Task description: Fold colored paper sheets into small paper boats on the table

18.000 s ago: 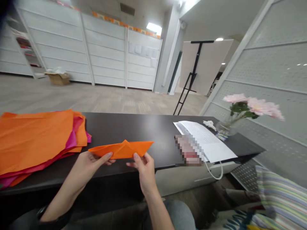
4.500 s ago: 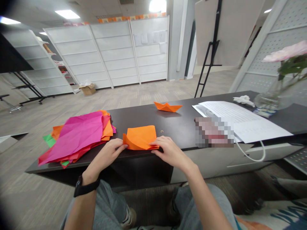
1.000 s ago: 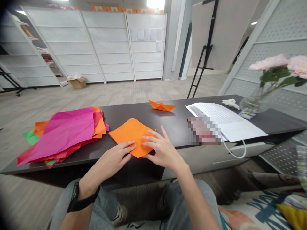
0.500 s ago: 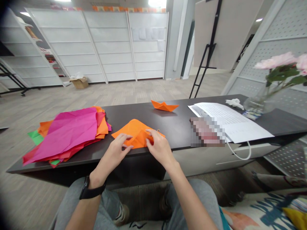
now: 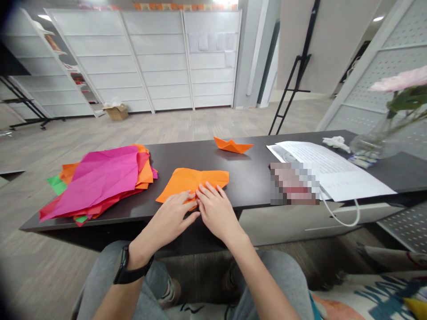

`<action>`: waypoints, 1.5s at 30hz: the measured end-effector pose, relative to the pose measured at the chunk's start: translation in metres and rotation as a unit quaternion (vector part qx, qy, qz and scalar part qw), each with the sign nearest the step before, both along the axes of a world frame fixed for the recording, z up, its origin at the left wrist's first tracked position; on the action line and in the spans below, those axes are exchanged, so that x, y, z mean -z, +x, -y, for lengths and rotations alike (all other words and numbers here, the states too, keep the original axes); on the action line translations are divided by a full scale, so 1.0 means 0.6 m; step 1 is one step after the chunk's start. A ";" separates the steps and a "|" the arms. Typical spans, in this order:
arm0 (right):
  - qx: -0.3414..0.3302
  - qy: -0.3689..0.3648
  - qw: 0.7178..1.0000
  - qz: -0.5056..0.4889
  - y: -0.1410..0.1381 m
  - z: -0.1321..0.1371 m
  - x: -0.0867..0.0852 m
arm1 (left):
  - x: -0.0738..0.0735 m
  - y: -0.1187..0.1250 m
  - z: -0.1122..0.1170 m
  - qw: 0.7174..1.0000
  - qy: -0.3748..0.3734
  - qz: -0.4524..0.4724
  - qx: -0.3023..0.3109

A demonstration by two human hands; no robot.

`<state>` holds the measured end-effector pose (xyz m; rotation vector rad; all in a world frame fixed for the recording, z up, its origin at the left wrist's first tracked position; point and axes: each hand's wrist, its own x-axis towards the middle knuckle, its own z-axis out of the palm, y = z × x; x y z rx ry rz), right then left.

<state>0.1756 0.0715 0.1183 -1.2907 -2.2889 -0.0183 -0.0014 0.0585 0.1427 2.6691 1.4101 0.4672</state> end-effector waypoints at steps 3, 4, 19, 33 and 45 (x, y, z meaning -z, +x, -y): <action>-0.028 -0.049 0.998 0.003 0.009 0.000 0.000 | -0.004 -0.021 0.000 0.999 -0.033 -0.002 0.036; -0.031 -0.055 0.998 -0.001 0.013 -0.001 -0.002 | -0.005 -0.035 -0.002 0.997 -0.052 -0.002 0.052; -0.078 -0.090 0.993 -0.009 0.033 -0.008 -0.014 | -0.014 -0.099 -0.029 0.970 -0.066 0.233 -0.014; -0.086 -0.105 0.991 -0.012 0.034 -0.009 -0.013 | 0.037 -0.005 -0.055 0.973 0.084 0.197 -0.089; -0.065 -0.089 0.993 -0.052 0.033 -0.014 0.000 | 0.020 -0.035 -0.038 0.998 0.020 0.041 0.041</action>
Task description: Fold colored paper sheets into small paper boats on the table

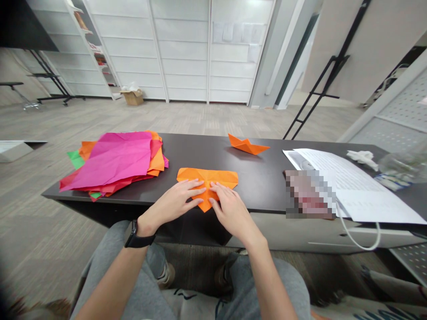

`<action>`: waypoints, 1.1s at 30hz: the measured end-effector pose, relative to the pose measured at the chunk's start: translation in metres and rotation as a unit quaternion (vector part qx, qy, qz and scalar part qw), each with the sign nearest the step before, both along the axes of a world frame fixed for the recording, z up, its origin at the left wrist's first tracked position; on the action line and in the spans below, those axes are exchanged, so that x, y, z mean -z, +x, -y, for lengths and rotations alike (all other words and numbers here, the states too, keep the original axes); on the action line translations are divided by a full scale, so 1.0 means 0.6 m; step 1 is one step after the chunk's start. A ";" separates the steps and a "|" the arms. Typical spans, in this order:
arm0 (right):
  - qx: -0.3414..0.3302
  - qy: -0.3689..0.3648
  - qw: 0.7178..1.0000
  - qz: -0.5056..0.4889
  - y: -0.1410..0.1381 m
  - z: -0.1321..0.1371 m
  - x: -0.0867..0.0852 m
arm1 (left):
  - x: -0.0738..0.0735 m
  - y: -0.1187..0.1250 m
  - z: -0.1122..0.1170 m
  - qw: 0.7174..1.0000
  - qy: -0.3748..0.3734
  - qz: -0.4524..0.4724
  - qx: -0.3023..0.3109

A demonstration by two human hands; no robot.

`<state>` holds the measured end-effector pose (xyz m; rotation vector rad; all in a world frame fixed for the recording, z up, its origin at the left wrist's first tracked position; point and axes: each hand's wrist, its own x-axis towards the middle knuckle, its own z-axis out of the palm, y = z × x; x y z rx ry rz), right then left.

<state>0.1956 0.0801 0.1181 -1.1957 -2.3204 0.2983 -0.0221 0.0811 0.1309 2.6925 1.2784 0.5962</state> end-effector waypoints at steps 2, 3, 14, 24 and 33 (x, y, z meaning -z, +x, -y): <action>0.011 0.000 1.000 0.009 -0.003 0.000 0.001 | -0.002 -0.005 -0.001 1.000 -0.010 -0.010 0.015; 0.015 -0.001 1.000 0.017 -0.005 0.001 0.000 | -0.002 -0.006 -0.002 1.000 -0.013 -0.011 0.020; 0.043 0.029 0.997 0.052 -0.021 0.007 -0.009 | 0.014 -0.007 -0.003 0.999 0.009 -0.047 0.013; 0.041 0.035 0.997 0.051 -0.016 -0.007 -0.003 | 0.013 0.004 0.001 0.999 -0.005 -0.025 -0.023; 0.118 0.139 0.982 0.041 -0.007 -0.054 -0.013 | 0.013 0.000 -0.004 1.000 -0.015 -0.019 -0.007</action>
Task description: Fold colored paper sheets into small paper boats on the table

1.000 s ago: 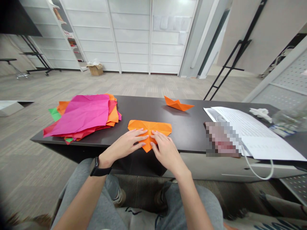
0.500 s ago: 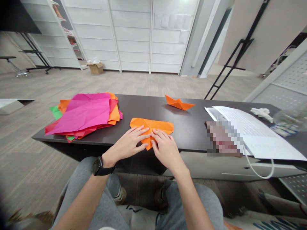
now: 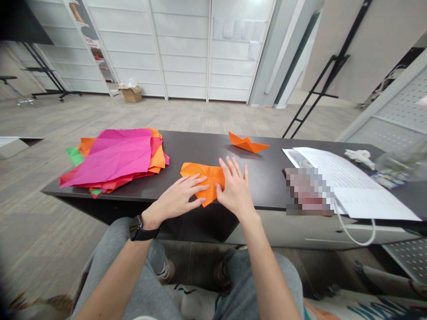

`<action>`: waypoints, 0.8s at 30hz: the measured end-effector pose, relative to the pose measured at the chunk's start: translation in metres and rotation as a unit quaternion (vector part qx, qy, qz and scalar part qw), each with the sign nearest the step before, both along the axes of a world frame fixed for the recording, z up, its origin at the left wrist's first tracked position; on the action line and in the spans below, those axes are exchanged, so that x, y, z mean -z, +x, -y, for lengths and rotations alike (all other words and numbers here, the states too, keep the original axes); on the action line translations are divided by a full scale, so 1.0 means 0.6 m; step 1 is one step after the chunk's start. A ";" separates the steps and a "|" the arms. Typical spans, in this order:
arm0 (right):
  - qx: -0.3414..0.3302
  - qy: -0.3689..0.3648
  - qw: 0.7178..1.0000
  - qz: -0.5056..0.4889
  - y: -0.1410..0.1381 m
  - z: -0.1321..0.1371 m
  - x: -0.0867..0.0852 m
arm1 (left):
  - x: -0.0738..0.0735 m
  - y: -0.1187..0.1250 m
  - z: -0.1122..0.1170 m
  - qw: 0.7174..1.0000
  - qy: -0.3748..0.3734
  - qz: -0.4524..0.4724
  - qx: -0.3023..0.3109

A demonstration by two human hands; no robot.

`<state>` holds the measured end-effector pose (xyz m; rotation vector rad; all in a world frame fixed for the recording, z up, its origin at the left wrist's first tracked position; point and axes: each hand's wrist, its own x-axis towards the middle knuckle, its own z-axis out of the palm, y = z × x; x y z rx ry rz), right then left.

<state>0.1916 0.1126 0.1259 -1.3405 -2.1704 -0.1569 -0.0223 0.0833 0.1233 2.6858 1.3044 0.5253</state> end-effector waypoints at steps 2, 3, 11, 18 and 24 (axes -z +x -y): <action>0.003 -0.005 1.000 0.013 0.001 -0.008 -0.003 | 0.000 -0.001 0.000 1.000 0.001 0.003 0.001; 0.006 -0.005 1.000 0.016 0.002 -0.011 -0.004 | 0.000 -0.001 0.000 1.000 0.001 0.003 0.000; -0.005 0.016 1.000 0.002 -0.007 0.001 -0.004 | -0.005 0.000 0.001 1.000 0.018 0.001 -0.005; -0.041 -0.031 0.999 0.017 -0.002 0.022 0.000 | -0.012 -0.001 0.003 0.998 0.038 0.030 -0.030; -0.056 -0.037 0.997 0.025 0.002 0.034 0.000 | -0.018 0.004 0.008 0.992 0.107 0.051 -0.042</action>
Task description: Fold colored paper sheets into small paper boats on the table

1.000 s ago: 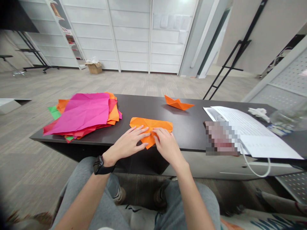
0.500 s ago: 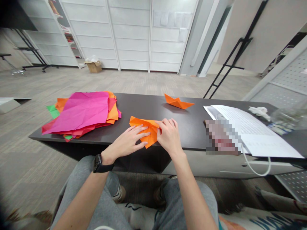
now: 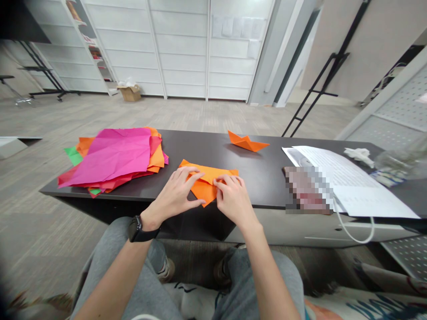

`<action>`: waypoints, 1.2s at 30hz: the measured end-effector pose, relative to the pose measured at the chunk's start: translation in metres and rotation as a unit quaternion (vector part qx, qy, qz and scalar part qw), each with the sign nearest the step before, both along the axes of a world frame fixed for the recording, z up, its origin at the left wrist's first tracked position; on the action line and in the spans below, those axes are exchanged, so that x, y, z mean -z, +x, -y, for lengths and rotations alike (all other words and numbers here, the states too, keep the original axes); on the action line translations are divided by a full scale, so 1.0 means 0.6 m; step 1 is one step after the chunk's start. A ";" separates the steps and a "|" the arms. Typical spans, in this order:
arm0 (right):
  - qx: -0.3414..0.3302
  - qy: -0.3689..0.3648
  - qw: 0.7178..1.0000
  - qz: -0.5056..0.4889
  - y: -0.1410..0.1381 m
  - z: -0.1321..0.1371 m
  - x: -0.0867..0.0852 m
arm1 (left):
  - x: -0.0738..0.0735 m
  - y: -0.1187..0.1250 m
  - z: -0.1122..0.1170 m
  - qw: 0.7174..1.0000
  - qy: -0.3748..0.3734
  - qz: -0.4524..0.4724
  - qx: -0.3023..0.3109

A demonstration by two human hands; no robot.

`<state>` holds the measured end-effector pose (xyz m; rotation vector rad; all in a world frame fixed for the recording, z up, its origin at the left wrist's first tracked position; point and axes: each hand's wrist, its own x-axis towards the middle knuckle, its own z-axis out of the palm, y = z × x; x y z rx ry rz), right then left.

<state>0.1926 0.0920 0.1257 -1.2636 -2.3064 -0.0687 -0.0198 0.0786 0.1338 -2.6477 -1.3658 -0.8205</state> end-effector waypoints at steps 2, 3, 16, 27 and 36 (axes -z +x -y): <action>-0.009 -0.009 1.000 -0.011 -0.003 0.003 0.005 | 0.003 0.001 0.000 0.999 -0.014 -0.021 0.030; -0.016 -0.015 1.000 -0.017 -0.005 0.004 0.008 | 0.004 0.001 0.000 0.998 -0.031 -0.033 0.041; -0.014 -0.110 0.994 0.017 0.009 0.020 0.003 | -0.002 0.000 0.014 0.989 -0.085 -0.091 -0.082; 0.010 -0.083 0.993 0.081 0.031 0.028 -0.005 | -0.005 -0.006 0.014 0.990 -0.075 -0.106 -0.052; -0.024 -0.064 0.995 0.071 0.038 0.020 0.001 | -0.014 -0.008 0.021 0.988 -0.096 -0.063 -0.106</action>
